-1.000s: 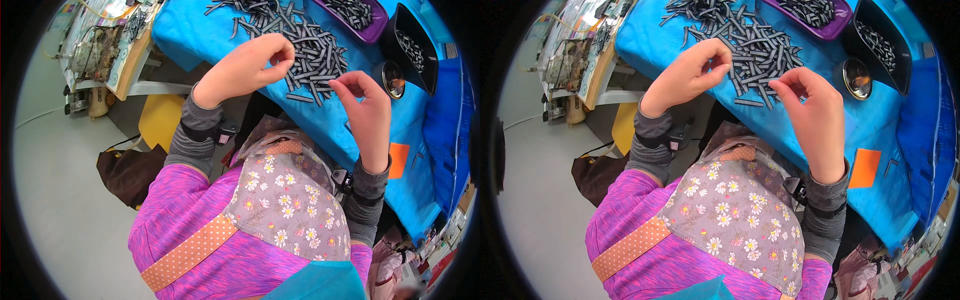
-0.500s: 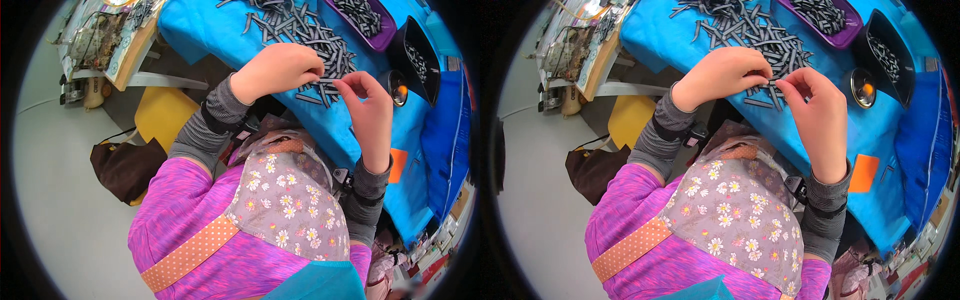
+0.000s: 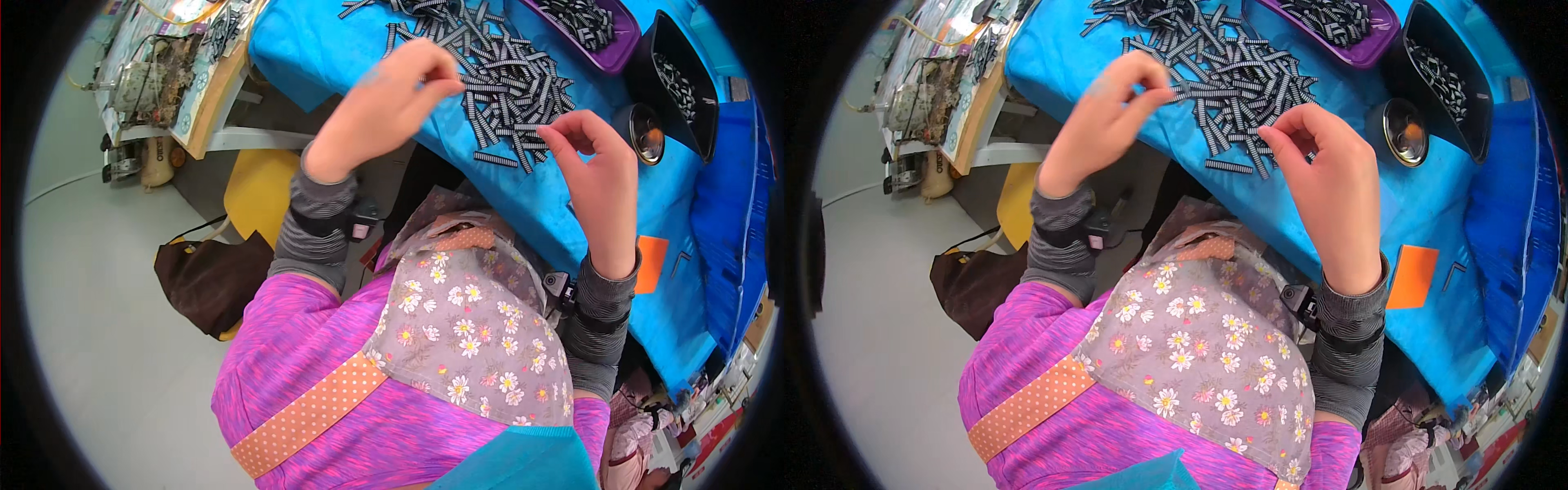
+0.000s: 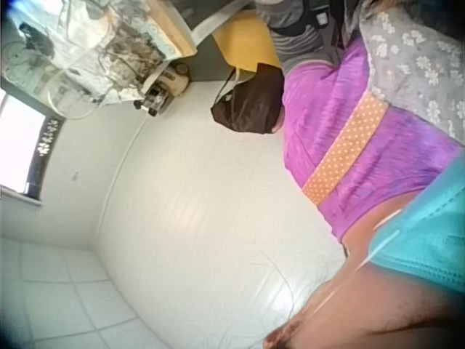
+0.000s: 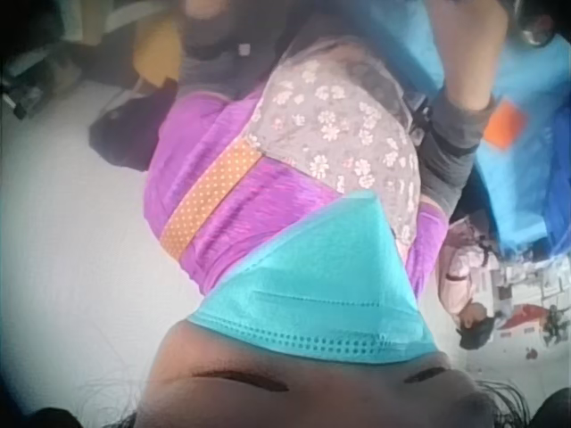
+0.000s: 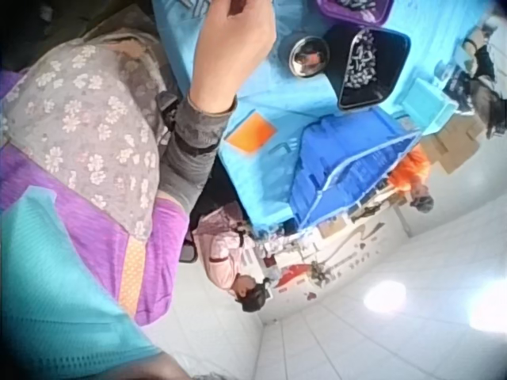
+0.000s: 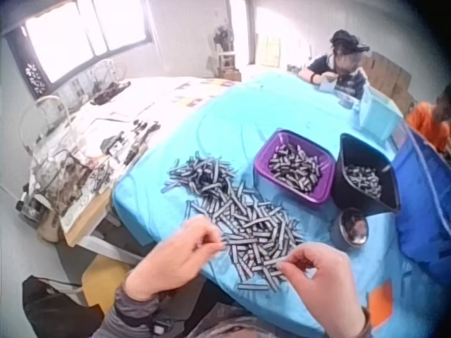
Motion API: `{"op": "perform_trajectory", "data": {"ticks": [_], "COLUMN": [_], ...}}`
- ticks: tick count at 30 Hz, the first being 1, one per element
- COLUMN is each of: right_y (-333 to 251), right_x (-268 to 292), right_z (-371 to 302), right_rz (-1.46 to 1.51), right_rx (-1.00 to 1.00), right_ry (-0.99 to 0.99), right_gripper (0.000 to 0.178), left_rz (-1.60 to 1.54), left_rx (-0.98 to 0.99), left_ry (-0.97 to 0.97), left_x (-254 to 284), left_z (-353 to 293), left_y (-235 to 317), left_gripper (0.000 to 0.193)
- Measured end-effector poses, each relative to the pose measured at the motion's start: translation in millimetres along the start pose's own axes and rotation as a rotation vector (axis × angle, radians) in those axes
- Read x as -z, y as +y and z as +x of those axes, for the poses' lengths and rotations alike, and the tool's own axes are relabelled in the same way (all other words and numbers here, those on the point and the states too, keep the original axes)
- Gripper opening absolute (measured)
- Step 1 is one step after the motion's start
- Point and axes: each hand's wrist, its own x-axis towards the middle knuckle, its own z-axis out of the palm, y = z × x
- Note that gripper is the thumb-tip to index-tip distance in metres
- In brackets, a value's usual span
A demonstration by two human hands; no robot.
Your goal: Assembling and checking small black components, possibly shoe laces or aglets, by hand.
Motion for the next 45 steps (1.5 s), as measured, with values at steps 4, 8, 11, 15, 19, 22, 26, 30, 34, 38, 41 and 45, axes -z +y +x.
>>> {"op": "perform_trajectory", "data": {"ticks": [4, 8, 11, 15, 19, 22, 26, 30, 34, 38, 41, 45], "right_y": [-5, -16, -23, -25, -21, -15, -2, -4, 4, 5, 2, -1], "right_x": [-16, -30, -38, -54, -66, -74, -82, -65, -40, -27, -22, -19], "right_z": [5, 12, 13, 8, 4, 14, 25, 22, 15, 9, 8, 7], "right_rz": [0.072, 0.052, 0.031, 0.045, 0.071, -0.09, -0.549, -0.659, -0.742, -0.721, -0.653, -0.587], "right_rx": [0.061, 0.122, 0.163, 0.496, 0.617, 0.593, 0.701, 0.523, 0.391, 0.373, 0.344, 0.364], "right_ry": [-0.02, -0.096, -0.132, -0.292, -0.574, -0.398, -0.243, -0.2, -0.176, -0.161, -0.179, -0.194], "right_gripper": [0.014, 0.014, 0.012, 0.017, 0.061, 0.055, 0.046, 0.034, 0.038, 0.041, 0.042, 0.04], "left_rz": [-0.093, -0.179, -0.127, -0.086, 0.547, 0.18, 0.203, 0.52, 0.613, 0.378, 0.365, 0.461], "left_rx": [0.194, 0.255, 0.242, 0.598, 0.577, 0.57, 0.327, -0.032, 0.089, 0.303, 0.33, 0.131], "left_ry": [0.105, 0.13, 0.079, -0.077, 0.136, 0.259, 0.213, 0.248, 0.32, 0.231, 0.206, 0.315], "left_x": [37, 46, 54, 89, 85, 66, 35, 15, 2, 2, 0, -6], "left_z": [-34, -48, -54, -90, -102, -77, -34, -7, 1, 8, 11, 17], "left_y": [-3, -9, -7, -28, -34, -16, -18, -39, -48, -50, -45, -33], "left_gripper": [0.008, 0.009, 0.009, 0.013, 0.036, 0.038, 0.03, 0.029, 0.03, 0.03, 0.03, 0.029]}}
